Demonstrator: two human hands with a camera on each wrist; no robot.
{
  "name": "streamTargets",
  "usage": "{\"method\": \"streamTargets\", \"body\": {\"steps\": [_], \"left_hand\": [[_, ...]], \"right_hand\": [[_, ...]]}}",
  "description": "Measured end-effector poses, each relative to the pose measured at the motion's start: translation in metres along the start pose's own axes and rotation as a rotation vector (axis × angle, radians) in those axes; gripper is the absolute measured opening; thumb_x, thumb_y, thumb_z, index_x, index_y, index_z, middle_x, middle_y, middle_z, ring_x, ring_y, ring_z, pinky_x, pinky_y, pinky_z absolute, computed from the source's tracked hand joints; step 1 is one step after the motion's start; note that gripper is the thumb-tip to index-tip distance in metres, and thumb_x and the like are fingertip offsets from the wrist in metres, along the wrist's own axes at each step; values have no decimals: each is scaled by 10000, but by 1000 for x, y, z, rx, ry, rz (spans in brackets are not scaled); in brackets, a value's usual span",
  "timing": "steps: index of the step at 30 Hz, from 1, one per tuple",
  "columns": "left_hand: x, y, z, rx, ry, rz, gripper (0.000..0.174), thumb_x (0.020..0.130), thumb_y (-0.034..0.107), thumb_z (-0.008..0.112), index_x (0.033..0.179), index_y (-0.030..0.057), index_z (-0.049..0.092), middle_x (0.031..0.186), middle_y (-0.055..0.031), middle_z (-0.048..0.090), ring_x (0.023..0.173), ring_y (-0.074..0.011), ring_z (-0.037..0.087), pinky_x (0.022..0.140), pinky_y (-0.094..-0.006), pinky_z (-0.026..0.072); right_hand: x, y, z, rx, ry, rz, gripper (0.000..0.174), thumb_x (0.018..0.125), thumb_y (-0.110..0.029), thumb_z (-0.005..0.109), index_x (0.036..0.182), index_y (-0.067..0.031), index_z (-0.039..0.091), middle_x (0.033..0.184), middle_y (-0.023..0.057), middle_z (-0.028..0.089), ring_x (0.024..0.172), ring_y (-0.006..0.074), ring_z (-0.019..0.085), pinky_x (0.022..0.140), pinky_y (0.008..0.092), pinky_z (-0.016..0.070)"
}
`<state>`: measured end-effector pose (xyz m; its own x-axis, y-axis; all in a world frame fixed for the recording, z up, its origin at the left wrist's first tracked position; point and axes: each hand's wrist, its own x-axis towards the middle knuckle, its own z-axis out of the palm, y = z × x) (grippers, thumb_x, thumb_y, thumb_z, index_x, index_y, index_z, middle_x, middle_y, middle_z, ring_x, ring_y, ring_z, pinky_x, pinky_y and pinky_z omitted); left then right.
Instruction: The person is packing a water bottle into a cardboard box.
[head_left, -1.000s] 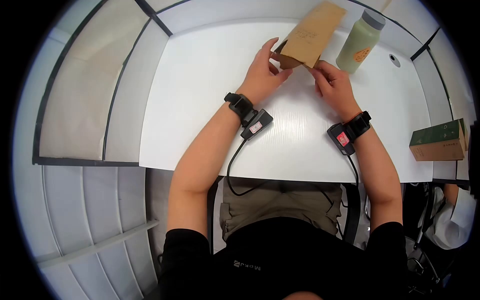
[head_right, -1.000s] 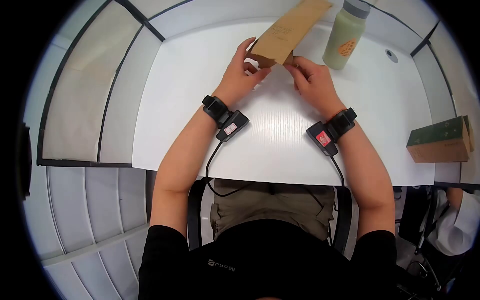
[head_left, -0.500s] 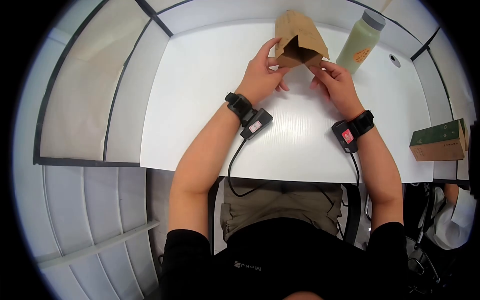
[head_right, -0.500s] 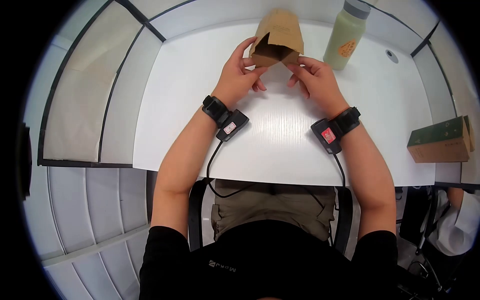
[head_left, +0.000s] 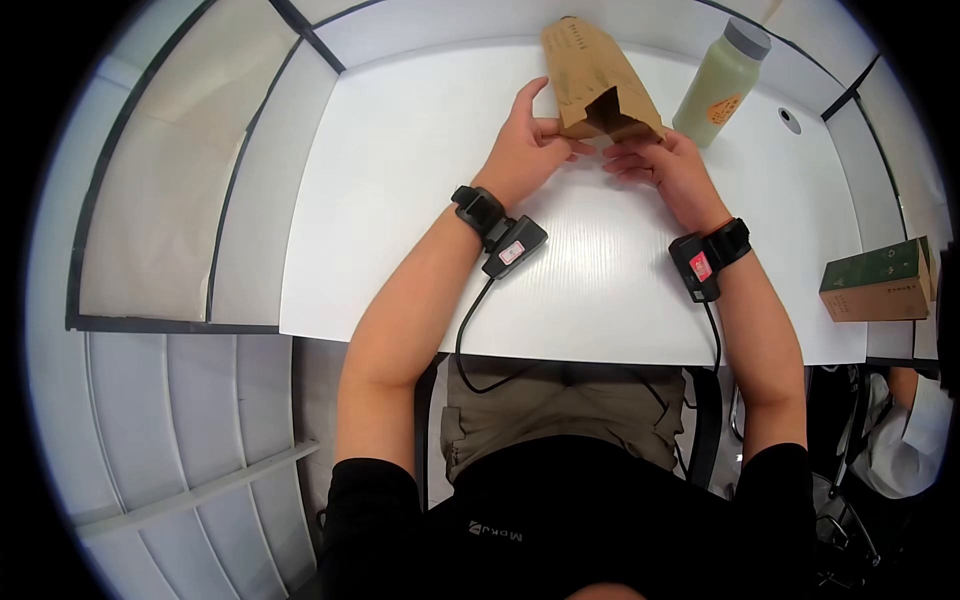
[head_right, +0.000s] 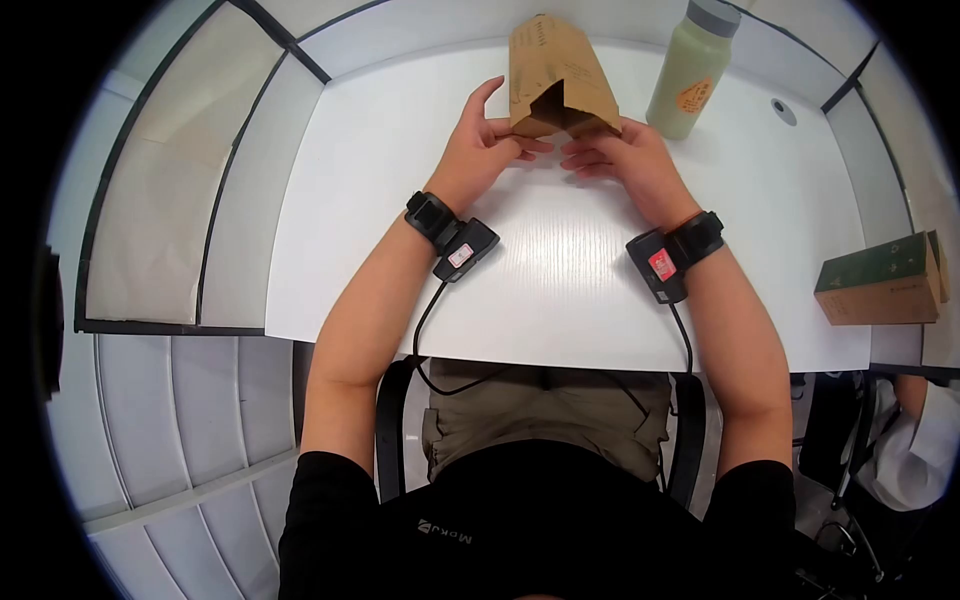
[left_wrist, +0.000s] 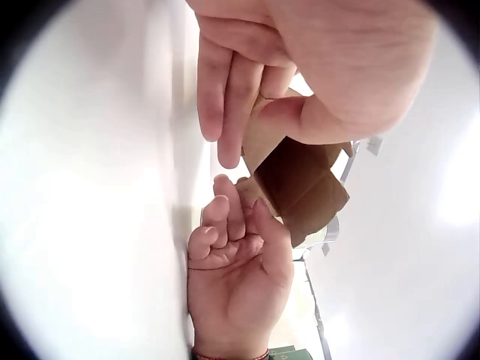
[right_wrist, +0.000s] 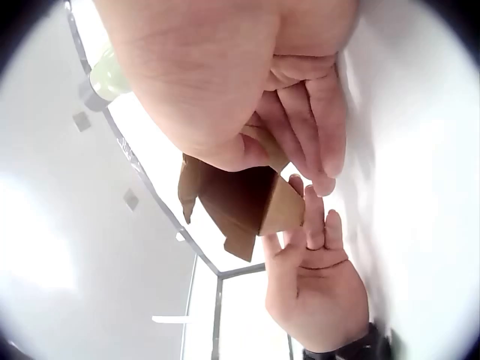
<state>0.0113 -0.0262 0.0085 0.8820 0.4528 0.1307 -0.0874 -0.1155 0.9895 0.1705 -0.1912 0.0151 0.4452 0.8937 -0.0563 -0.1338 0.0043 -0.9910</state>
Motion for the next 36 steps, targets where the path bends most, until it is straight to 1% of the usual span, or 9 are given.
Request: {"method": "streamTargets", "body": {"steps": [4, 6, 12, 21, 24, 28, 30, 33, 36], "left_hand": [[3, -1, 3, 40, 17, -3, 765, 1017, 132, 592, 1564, 41, 66, 1160, -228, 695, 1022, -267, 718, 908, -355, 574], [3, 2, 3, 16, 17, -16, 784, 1018, 203, 624, 1563, 42, 84, 1141, -222, 703, 1015, -260, 719, 905, -352, 574], [2, 4, 5, 73, 26, -2, 675, 1022, 195, 617, 1548, 59, 215, 1078, -201, 729, 972, -248, 734, 894, -339, 575], [1, 4, 5, 134, 31, 30, 618, 1034, 153, 584, 1543, 78, 241, 1075, -188, 736, 988, -254, 736, 894, -332, 571], [-1, 9, 6, 140, 36, 15, 621, 1032, 171, 592, 1544, 93, 249, 1072, -194, 732, 971, -251, 739, 859, -322, 576], [-1, 11, 8, 10, 33, -30, 635, 1024, 207, 611, 1551, 118, 269, 1040, -180, 722, 857, -239, 748, 725, -304, 580], [-6, 20, 8, 48, 31, -108, 624, 1022, 223, 614, 1551, 133, 295, 1004, -160, 714, 780, -226, 748, 640, -295, 571], [-7, 23, 8, 75, 31, -126, 596, 1031, 253, 594, 1556, 150, 332, 982, -128, 689, 682, -203, 731, 546, -286, 540], [-5, 19, 7, 59, 42, -122, 567, 1041, 263, 568, 1558, 165, 358, 985, -112, 663, 622, -190, 715, 500, -275, 516]], "right_hand": [[-2, -5, 6, -171, 16, 17, 321, 1040, -207, 540, 1211, 54, 618, 1036, 155, 718, 877, 209, 721, 800, 326, 591], [-1, -1, 6, -189, 34, 14, 343, 1025, -234, 586, 1220, 46, 621, 1008, 145, 707, 855, 205, 718, 778, 318, 588], [2, 2, 5, -204, 59, 23, 347, 1021, -249, 607, 1211, 41, 627, 969, 137, 696, 824, 200, 713, 750, 307, 584], [2, 2, 4, -194, 55, 20, 366, 1027, -276, 606, 1204, 43, 631, 950, 143, 699, 800, 203, 716, 738, 315, 587], [2, 3, 4, -196, 53, 12, 363, 1028, -277, 605, 1205, 39, 632, 940, 137, 700, 803, 200, 717, 738, 313, 587], [3, 6, 3, -189, 62, -14, 363, 1022, -301, 619, 1183, 23, 650, 939, 123, 704, 777, 180, 707, 712, 295, 576], [3, 5, 3, -231, 69, -45, 363, 1022, -279, 610, 1238, 12, 618, 908, 109, 707, 723, 165, 691, 666, 282, 557], [1, 3, 2, -259, 120, -80, 401, 1022, -237, 578, 1349, -11, 527, 849, 94, 707, 646, 145, 662, 601, 267, 522], [-5, -4, 2, -251, 170, -124, 479, 1029, -217, 533, 1462, -52, 410, 831, 102, 710, 622, 130, 651, 576, 254, 509]]}}
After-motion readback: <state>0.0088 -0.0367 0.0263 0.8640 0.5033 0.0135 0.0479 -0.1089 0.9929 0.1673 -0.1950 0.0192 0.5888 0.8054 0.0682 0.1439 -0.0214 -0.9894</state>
